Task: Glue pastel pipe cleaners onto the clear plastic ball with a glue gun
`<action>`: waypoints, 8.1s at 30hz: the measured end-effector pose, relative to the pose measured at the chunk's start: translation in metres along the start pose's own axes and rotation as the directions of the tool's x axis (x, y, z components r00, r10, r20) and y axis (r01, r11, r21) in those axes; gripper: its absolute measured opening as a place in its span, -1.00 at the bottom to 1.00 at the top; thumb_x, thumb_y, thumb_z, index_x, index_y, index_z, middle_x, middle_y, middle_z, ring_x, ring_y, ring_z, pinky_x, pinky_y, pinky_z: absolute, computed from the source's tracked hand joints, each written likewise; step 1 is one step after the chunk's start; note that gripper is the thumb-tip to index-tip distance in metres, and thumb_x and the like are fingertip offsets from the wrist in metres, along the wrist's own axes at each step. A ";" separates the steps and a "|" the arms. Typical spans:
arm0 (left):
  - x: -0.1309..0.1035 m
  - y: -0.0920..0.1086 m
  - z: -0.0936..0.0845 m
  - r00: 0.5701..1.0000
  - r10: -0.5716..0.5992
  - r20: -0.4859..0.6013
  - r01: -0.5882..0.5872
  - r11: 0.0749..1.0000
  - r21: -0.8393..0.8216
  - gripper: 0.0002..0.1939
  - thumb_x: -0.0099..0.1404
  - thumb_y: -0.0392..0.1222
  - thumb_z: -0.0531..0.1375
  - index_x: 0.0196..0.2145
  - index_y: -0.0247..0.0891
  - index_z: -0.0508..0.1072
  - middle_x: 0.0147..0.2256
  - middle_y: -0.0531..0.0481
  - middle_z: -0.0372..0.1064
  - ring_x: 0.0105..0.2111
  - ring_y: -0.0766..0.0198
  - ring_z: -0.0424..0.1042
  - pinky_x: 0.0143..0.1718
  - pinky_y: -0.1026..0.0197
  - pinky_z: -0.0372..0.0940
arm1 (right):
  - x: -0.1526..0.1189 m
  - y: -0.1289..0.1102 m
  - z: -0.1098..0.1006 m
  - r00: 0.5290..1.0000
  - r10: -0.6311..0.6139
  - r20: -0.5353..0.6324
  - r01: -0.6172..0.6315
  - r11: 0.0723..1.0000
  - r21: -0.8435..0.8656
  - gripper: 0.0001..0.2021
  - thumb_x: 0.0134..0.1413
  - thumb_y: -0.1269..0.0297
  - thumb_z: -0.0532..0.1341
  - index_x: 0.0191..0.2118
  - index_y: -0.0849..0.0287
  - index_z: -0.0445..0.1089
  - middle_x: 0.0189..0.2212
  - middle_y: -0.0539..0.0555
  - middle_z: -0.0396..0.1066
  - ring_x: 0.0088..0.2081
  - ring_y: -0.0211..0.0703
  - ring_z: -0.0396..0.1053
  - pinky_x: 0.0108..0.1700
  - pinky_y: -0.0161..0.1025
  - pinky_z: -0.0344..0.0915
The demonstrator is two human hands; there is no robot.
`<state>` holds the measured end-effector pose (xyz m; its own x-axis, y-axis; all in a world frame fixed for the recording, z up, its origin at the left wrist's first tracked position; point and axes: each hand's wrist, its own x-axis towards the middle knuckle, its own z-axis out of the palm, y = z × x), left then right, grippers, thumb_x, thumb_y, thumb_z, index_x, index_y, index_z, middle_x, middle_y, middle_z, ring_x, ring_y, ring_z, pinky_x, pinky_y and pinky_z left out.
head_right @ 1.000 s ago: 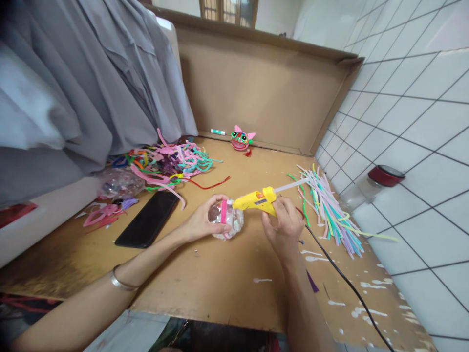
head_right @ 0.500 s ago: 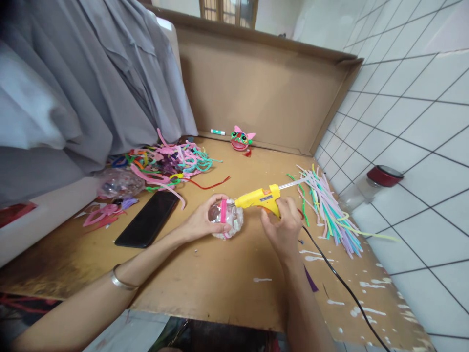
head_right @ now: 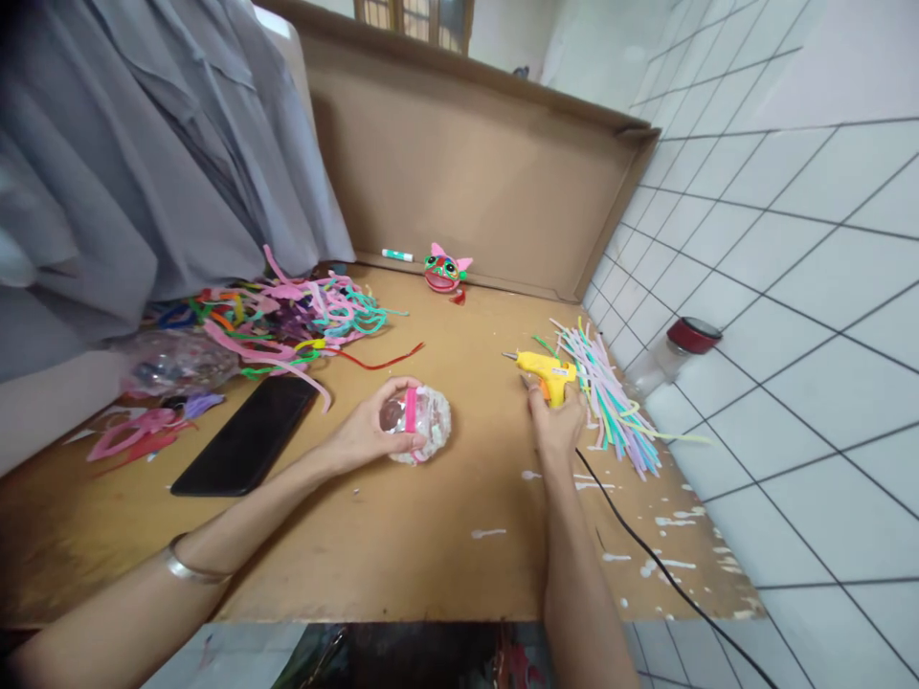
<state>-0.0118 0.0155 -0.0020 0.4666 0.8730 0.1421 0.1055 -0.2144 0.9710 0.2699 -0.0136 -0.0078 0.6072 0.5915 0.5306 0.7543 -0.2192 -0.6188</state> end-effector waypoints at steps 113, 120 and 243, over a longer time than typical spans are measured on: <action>0.002 -0.007 -0.002 0.997 0.073 0.027 -0.075 0.993 0.093 -0.31 -0.05 -0.11 0.40 0.04 -0.26 0.31 -0.13 -0.06 0.39 -0.12 0.10 0.38 -0.04 0.10 0.31 | -0.087 -0.084 -0.001 0.676 -0.712 0.190 0.553 0.661 0.507 -0.77 0.32 0.39 0.04 -0.16 0.11 0.45 -0.35 0.06 0.40 -0.32 -0.22 0.41 -0.27 -0.28 0.35; 0.000 -0.005 -0.004 0.995 0.048 0.092 -0.054 0.996 0.065 -0.30 -0.02 -0.08 0.38 0.06 -0.25 0.26 -0.14 -0.05 0.37 -0.17 0.15 0.37 -0.07 0.11 0.31 | -0.087 -0.085 -0.001 0.668 -0.722 0.183 0.561 0.649 0.514 -0.79 0.31 0.41 0.05 -0.16 0.12 0.44 -0.36 0.05 0.38 -0.33 -0.23 0.40 -0.28 -0.30 0.33; -0.004 -0.017 0.010 0.802 0.585 0.121 -0.562 0.669 0.487 -0.28 -0.05 -0.19 0.36 0.08 -0.22 0.24 0.08 -0.27 0.32 0.10 -0.07 0.35 0.12 -0.11 0.32 | -0.091 -0.086 0.006 0.753 -0.657 -0.040 0.636 0.711 0.300 -0.79 0.14 0.50 0.13 -0.47 0.11 0.20 -0.55 -0.08 0.16 -0.50 -0.29 0.17 -0.44 -0.30 0.10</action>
<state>-0.0066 0.0111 -0.0210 0.5418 0.5216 0.6591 0.2362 -0.8470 0.4762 0.1482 -0.0437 -0.0062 -0.0283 0.5585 0.8290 0.8475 0.4531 -0.2764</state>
